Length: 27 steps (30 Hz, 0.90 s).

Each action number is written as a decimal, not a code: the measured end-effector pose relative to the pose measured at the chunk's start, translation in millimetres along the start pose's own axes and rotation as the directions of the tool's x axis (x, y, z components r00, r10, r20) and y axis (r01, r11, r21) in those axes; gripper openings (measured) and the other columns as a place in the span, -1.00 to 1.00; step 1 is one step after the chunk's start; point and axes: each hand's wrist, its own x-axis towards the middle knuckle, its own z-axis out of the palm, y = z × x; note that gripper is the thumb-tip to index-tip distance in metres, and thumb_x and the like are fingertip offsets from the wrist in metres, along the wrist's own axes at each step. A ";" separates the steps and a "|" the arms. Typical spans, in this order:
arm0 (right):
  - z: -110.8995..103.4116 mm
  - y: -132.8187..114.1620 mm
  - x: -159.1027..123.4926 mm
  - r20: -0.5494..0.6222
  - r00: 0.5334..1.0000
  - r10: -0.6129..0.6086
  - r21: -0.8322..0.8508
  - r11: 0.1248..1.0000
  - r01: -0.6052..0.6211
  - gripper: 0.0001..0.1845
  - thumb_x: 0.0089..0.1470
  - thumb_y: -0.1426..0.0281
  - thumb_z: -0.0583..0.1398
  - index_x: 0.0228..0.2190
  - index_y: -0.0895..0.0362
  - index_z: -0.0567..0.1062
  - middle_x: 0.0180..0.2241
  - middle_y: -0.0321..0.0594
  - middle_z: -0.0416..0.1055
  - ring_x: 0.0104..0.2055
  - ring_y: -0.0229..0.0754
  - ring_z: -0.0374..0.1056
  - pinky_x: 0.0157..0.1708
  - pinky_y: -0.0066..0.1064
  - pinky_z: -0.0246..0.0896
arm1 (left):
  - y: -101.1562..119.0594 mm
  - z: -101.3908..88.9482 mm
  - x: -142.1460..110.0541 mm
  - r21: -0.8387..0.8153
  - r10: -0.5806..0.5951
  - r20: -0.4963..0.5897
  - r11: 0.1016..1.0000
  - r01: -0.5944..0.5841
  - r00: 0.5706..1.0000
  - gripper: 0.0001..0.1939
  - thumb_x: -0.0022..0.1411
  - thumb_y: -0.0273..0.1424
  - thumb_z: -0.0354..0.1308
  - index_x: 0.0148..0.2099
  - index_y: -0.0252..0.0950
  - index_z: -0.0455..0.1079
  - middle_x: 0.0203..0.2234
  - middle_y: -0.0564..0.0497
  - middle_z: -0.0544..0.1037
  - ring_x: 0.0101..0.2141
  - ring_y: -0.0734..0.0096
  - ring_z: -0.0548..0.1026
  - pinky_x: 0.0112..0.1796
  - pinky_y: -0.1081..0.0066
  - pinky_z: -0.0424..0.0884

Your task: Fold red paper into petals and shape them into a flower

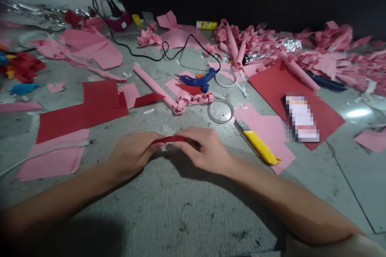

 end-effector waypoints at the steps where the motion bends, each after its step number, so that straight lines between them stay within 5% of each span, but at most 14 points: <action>1: -0.6 -0.7 0.7 0.003 0.997 0.075 0.125 0.989 -0.075 -0.77 0.40 0.27 0.31 -0.06 0.13 0.71 -0.26 -0.18 0.70 -0.33 -0.24 0.51 -0.31 -0.40 0.41 | -1.0 -0.6 0.4 -0.054 -0.022 -0.008 0.998 0.022 1.000 -0.45 0.70 -0.12 -0.21 -0.19 -0.27 0.46 -0.48 0.04 0.62 -0.49 0.36 0.53 -0.41 0.36 0.29; 6: 0.6 -1.0 1.3 0.150 0.951 0.269 0.636 0.710 -0.301 -0.65 0.26 0.23 0.43 0.03 0.08 0.72 -0.33 -0.21 0.71 -0.54 -0.34 0.37 -0.54 -0.48 0.37 | -2.5 -0.4 -0.5 -0.200 -0.069 0.009 0.977 0.069 0.998 -0.54 0.70 -0.18 -0.15 -0.07 -0.25 0.52 -0.38 0.05 0.69 -0.42 0.37 0.62 -0.37 0.41 0.38; 15: -2.2 -1.7 0.1 0.307 0.928 0.212 0.845 0.387 -0.368 -0.71 0.33 0.25 0.39 0.03 0.01 0.74 -0.21 -0.10 0.74 -0.40 -0.26 0.59 -0.46 -0.48 0.52 | -1.2 -1.1 -0.6 -0.187 -0.017 -0.037 0.982 0.010 0.999 -0.56 0.69 -0.20 -0.12 -0.10 -0.27 0.51 -0.41 0.05 0.68 -0.45 0.39 0.61 -0.37 0.42 0.41; 27: 0.2 -0.5 3.4 0.344 0.896 0.281 0.847 0.320 -0.425 -0.83 0.24 0.33 0.46 -0.13 0.08 0.79 -0.30 -0.12 0.74 -0.42 -0.26 0.62 -0.43 -0.49 0.57 | -0.2 -1.4 -0.7 -0.136 0.020 -0.038 0.990 -0.025 0.999 -0.65 0.65 -0.33 -0.08 -0.05 -0.26 0.54 -0.40 0.04 0.70 -0.41 0.38 0.65 -0.33 0.40 0.47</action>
